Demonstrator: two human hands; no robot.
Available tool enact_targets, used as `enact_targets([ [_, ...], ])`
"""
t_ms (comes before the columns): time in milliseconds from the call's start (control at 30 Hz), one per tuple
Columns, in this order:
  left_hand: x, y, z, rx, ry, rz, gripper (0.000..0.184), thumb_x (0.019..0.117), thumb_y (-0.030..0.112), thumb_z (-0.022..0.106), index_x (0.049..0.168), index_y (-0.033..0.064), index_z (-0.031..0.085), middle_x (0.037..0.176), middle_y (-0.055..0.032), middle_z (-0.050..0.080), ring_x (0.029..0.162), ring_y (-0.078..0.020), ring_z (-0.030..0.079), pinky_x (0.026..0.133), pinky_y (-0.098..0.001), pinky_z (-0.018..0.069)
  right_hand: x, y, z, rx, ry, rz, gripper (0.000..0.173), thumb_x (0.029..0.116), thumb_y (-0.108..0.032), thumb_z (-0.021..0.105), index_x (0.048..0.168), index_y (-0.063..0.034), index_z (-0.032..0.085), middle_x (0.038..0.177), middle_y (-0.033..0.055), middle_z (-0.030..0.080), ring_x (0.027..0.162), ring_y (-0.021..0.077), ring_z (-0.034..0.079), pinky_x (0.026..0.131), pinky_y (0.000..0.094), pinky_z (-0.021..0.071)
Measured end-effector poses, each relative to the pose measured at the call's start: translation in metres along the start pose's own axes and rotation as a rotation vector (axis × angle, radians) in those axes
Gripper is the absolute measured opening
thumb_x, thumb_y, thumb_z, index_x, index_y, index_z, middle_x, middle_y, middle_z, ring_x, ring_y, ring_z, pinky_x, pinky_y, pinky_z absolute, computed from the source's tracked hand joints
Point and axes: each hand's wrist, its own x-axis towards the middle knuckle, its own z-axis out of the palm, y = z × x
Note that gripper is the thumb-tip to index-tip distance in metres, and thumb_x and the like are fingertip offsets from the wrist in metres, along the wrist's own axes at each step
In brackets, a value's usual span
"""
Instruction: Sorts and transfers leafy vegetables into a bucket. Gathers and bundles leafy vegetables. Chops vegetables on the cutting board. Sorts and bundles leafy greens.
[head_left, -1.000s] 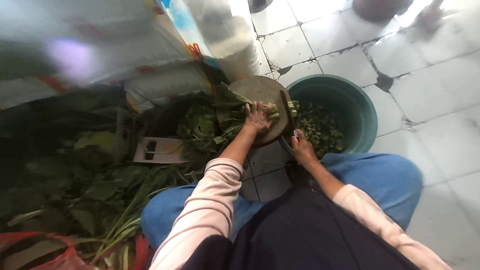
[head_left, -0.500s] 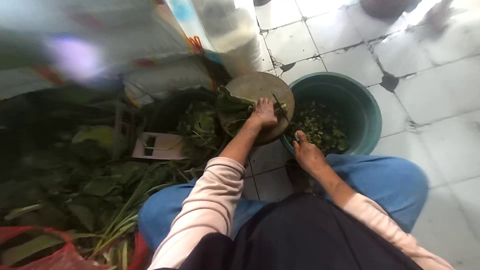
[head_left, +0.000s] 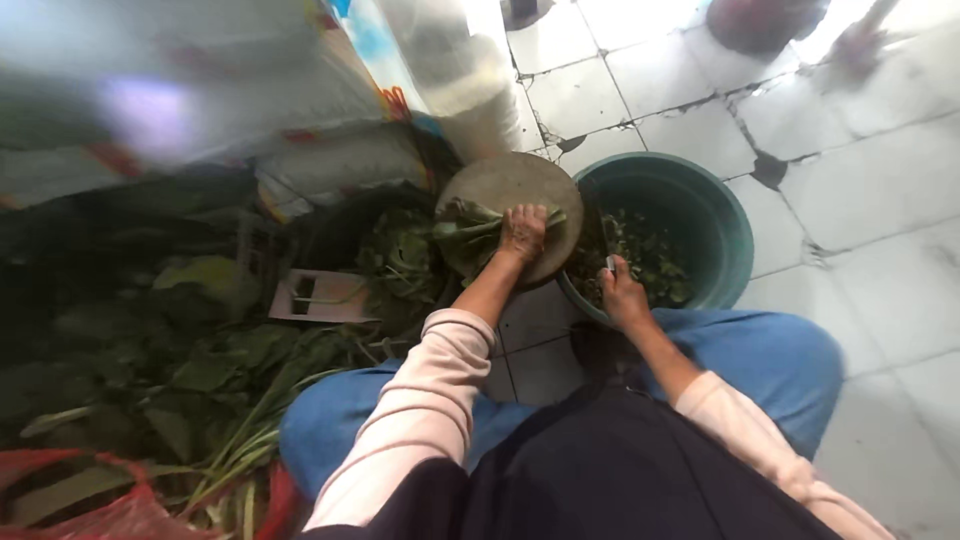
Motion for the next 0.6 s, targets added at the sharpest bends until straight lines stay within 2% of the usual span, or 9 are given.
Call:
enact_targets([
  [67, 0.011, 0.014, 0.002, -0.016, -0.031, -0.020, 0.045, 0.0980, 0.004, 0.058, 0.141, -0.0073, 0.051, 0.135, -0.0313, 0.058, 0.128, -0.0484, 0.055, 0.104, -0.0604, 0.0422, -0.010, -0.008, -0.012, -0.060, 0.009, -0.050, 0.051, 0.1130, -0.035, 0.038, 0.160, -0.0155, 0.032, 0.105, 0.0259, 0.071, 0.095, 0.0441, 0.071, 0.087, 0.0598, 0.0552],
  [100, 0.015, 0.020, 0.003, -0.030, -0.066, -0.061, 0.046, 0.0975, 0.005, 0.060, 0.141, -0.0075, 0.050, 0.138, -0.0302, 0.056, 0.131, -0.0474, 0.052, 0.106, -0.0596, 0.0412, -0.016, -0.013, -0.017, -0.107, -0.003, -0.076, 0.052, 0.1129, -0.035, 0.038, 0.161, -0.0172, 0.032, 0.103, 0.0253, 0.071, 0.094, 0.0440, 0.071, 0.086, 0.0594, 0.0556],
  [167, 0.016, 0.024, 0.001, -0.043, -0.110, -0.123, 0.051, 0.0944, 0.010, 0.066, 0.140, -0.0075, 0.050, 0.142, -0.0288, 0.053, 0.135, -0.0455, 0.049, 0.109, -0.0579, 0.0397, -0.024, -0.018, -0.022, -0.197, -0.075, -0.076, 0.051, 0.1129, -0.038, 0.037, 0.161, -0.0209, 0.032, 0.104, 0.0225, 0.072, 0.097, 0.0414, 0.071, 0.088, 0.0573, 0.0554],
  [233, 0.013, 0.024, 0.003, -0.044, -0.137, -0.142, 0.051, 0.0986, 0.013, 0.062, 0.142, -0.0090, 0.047, 0.144, -0.0300, 0.050, 0.138, -0.0454, 0.046, 0.112, -0.0562, 0.0371, -0.028, -0.016, -0.021, -0.245, -0.130, -0.052, 0.051, 0.1129, -0.038, 0.036, 0.161, -0.0222, 0.032, 0.106, 0.0215, 0.072, 0.101, 0.0407, 0.071, 0.090, 0.0569, 0.0546],
  [333, 0.012, 0.025, -0.001, -0.052, -0.180, -0.128, 0.053, 0.0989, 0.013, 0.061, 0.145, -0.0084, 0.044, 0.148, -0.0300, 0.046, 0.141, -0.0460, 0.041, 0.113, -0.0573, 0.0344, -0.020, -0.017, -0.021, -0.265, -0.173, -0.052, 0.050, 0.1129, -0.034, 0.038, 0.161, -0.0197, 0.032, 0.111, 0.0236, 0.071, 0.105, 0.0428, 0.070, 0.092, 0.0588, 0.0539],
  [400, 0.008, 0.022, 0.000, -0.077, -0.177, -0.086, 0.054, 0.0959, 0.012, 0.063, 0.143, -0.0070, 0.047, 0.147, -0.0297, 0.047, 0.140, -0.0463, 0.042, 0.112, -0.0594, 0.0360, -0.007, -0.019, -0.012, -0.238, -0.198, -0.054, 0.050, 0.1128, -0.033, 0.039, 0.160, -0.0186, 0.031, 0.110, 0.0249, 0.071, 0.104, 0.0445, 0.070, 0.091, 0.0607, 0.0539],
  [467, 0.005, 0.017, 0.002, -0.077, -0.155, -0.023, 0.052, 0.0985, 0.019, 0.058, 0.143, -0.0069, 0.047, 0.146, -0.0290, 0.048, 0.139, -0.0450, 0.043, 0.112, -0.0582, 0.0356, 0.011, -0.018, 0.005, -0.215, -0.150, -0.071, 0.050, 0.1125, -0.033, 0.039, 0.160, -0.0183, 0.032, 0.107, 0.0247, 0.071, 0.100, 0.0448, 0.071, 0.087, 0.0612, 0.0554],
  [533, -0.001, 0.013, 0.002, -0.065, -0.168, 0.009, 0.064, 0.1017, 0.034, 0.056, 0.150, -0.0046, 0.041, 0.153, -0.0275, 0.042, 0.147, -0.0424, 0.036, 0.120, -0.0579, 0.0254, 0.025, -0.023, 0.019, -0.181, -0.110, -0.069, 0.050, 0.1125, -0.033, 0.039, 0.160, -0.0181, 0.031, 0.108, 0.0250, 0.072, 0.100, 0.0455, 0.071, 0.086, 0.0619, 0.0558],
  [600, -0.006, 0.012, 0.009, -0.070, -0.138, -0.033, 0.070, 0.1007, 0.040, 0.060, 0.157, 0.0044, 0.038, 0.161, -0.0236, 0.036, 0.154, -0.0412, 0.024, 0.123, -0.0655, 0.0095, 0.030, -0.028, 0.019, -0.106, -0.112, -0.061, 0.051, 0.1129, -0.034, 0.037, 0.161, -0.0175, 0.030, 0.111, 0.0258, 0.071, 0.102, 0.0458, 0.071, 0.088, 0.0624, 0.0550],
])
